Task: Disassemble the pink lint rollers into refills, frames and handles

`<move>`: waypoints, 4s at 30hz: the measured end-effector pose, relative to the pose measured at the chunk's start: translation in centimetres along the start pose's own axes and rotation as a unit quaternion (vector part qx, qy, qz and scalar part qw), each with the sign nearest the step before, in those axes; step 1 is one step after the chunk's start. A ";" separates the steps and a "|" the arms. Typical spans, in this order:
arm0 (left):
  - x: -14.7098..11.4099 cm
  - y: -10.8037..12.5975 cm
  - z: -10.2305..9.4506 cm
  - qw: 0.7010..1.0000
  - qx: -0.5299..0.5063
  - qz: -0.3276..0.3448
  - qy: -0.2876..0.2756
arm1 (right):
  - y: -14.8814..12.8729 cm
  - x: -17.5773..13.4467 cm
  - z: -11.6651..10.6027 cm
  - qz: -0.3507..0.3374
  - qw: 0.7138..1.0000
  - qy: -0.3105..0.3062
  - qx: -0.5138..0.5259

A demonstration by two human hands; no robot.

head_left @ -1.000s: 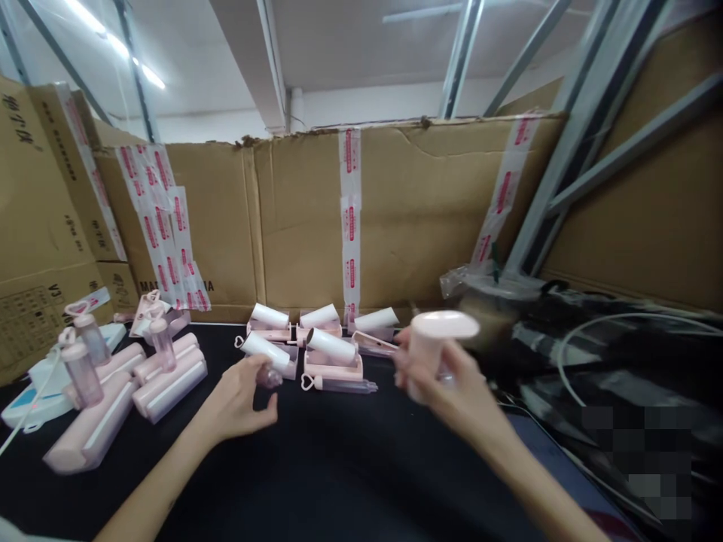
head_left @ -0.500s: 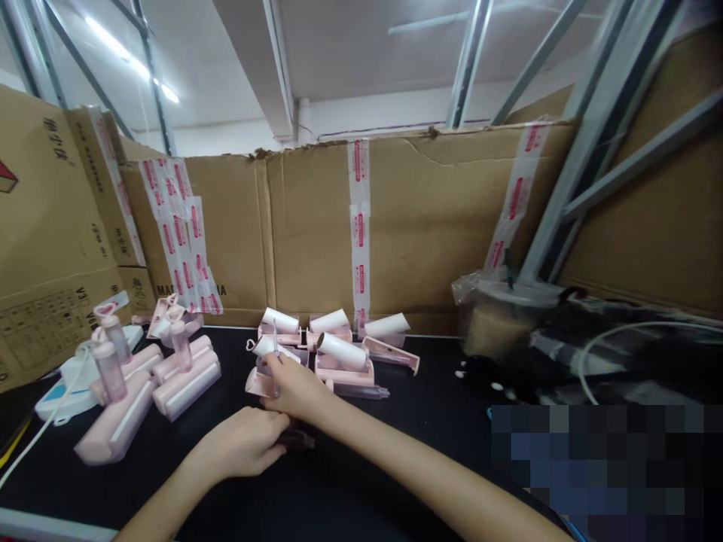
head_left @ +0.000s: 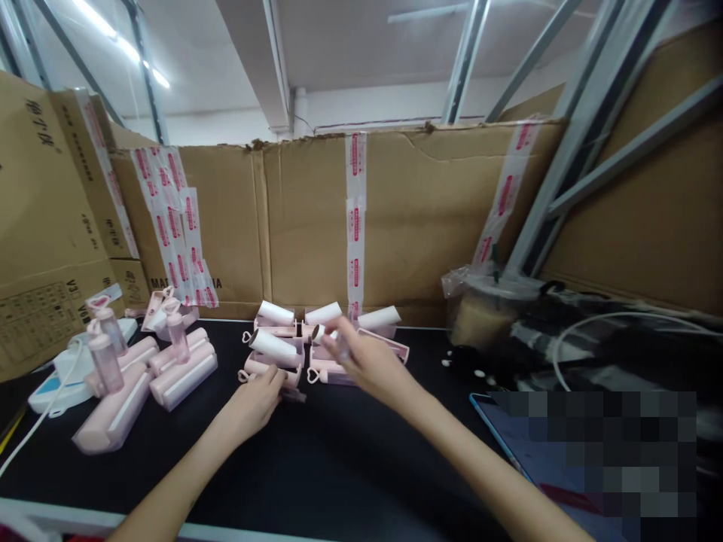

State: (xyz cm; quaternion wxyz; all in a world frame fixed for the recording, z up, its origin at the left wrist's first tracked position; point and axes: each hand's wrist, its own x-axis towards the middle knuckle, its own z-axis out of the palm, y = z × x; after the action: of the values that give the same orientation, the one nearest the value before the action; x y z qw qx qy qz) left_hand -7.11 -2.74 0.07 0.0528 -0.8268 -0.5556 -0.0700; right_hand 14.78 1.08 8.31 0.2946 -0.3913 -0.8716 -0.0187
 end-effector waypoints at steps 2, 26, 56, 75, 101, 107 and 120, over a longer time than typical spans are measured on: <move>0.9 -0.5 0.7 1.000 0.003 -0.020 0.014 | 1.5 -1.5 -2.1 0.037 0.998 0.054 -0.018; -5.4 -11.5 -2.4 0.898 0.128 -0.402 0.121 | 2.8 -5.2 -1.9 -0.001 0.989 0.145 0.018; -6.2 -9.1 -0.8 0.908 0.062 -0.380 0.164 | -4.5 3.1 12.1 -0.134 0.979 -0.106 -0.110; 1.4 2.8 -2.5 0.901 0.057 0.259 0.344 | 2.1 -3.3 -2.1 0.103 0.794 -0.111 0.588; 1.2 1.9 -2.4 0.688 -0.656 -0.073 -0.300 | 4.5 -4.4 -2.0 0.163 0.906 -0.061 0.386; 2.0 1.2 -3.3 0.546 -0.832 -0.097 -0.001 | 8.7 -5.8 -7.0 0.218 0.957 0.029 0.190; 1.9 2.4 -1.8 0.458 -0.886 0.033 -0.059 | 10.8 -7.7 -4.5 0.293 0.928 -0.220 0.066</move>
State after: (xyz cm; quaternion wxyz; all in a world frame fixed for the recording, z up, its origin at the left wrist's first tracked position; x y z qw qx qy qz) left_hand -4.23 -2.19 2.16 -0.7389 -0.4483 -0.1683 -0.4741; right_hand 28.52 2.22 5.83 0.1133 -0.6030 -0.7605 0.2127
